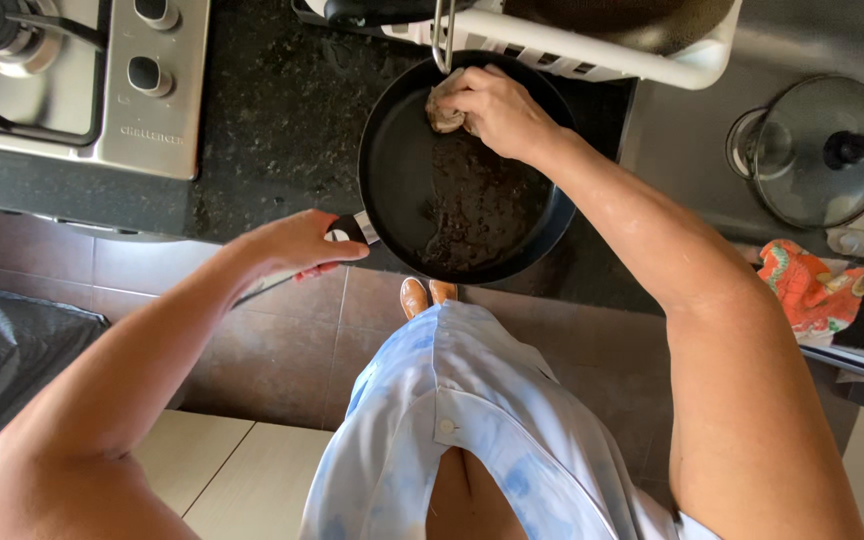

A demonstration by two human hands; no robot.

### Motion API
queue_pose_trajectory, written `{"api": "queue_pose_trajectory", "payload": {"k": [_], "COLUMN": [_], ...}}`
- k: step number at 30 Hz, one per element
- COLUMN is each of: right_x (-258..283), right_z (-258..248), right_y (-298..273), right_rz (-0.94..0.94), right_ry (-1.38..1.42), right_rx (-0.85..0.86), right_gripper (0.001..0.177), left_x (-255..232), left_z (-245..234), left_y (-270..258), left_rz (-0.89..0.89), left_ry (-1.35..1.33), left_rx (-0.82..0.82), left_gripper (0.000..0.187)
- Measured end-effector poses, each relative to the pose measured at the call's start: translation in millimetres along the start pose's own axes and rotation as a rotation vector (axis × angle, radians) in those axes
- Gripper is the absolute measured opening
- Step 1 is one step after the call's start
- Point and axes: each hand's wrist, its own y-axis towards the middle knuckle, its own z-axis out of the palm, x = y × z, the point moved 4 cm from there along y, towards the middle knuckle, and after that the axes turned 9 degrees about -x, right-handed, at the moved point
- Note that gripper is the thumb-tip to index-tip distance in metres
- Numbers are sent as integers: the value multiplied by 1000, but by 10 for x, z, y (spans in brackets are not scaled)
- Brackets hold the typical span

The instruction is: The person removes food items from a pan into a plastic container, seals the container, places it in a refrigerator, retrieves paper towels from a drawer, and wipes the inside of the pan before placing the pan into the sink.

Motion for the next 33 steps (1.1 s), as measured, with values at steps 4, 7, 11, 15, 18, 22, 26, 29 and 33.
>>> {"api": "queue_pose_trajectory", "payload": {"k": [4,7,11,15,18,22,26,29,33], "right_x": [205,461,916,1008,1229,1364,1306,1181,1288], "right_z": [-85,-197,-276,-37,3,-34,-580,-835,-946], "right_y": [-44,-58,-225,-734,-1054,-1360,-1064,-717,-543], "right_rz": [-57,-138,-267,-124,-259,-235,-234,-299,-259], "right_ry": [-16,-23,95,132,133,154,205,-16,50], "right_rx": [-73,-135,-104,45,18,76,-13,-139,-220], "right_gripper": [47,42,35,52,44,21,30,28,24], "left_x": [-47,-67,-51,154,158,155,260,145,167], "left_z": [215,355,564,771,830,895,966,944,1010], "left_y": [-245,-391,-526,-387,-417,-475,-437,-547,-579], "left_rz": [19,34,99,168,151,99,193,95,55], "left_ry": [-37,-5,103,191,189,-50,159,188,177], "left_rx": [-102,-177,-263,-385,-419,-447,-605,-496,-537], "left_gripper": [21,22,18,22,19,33,50,25,41]}}
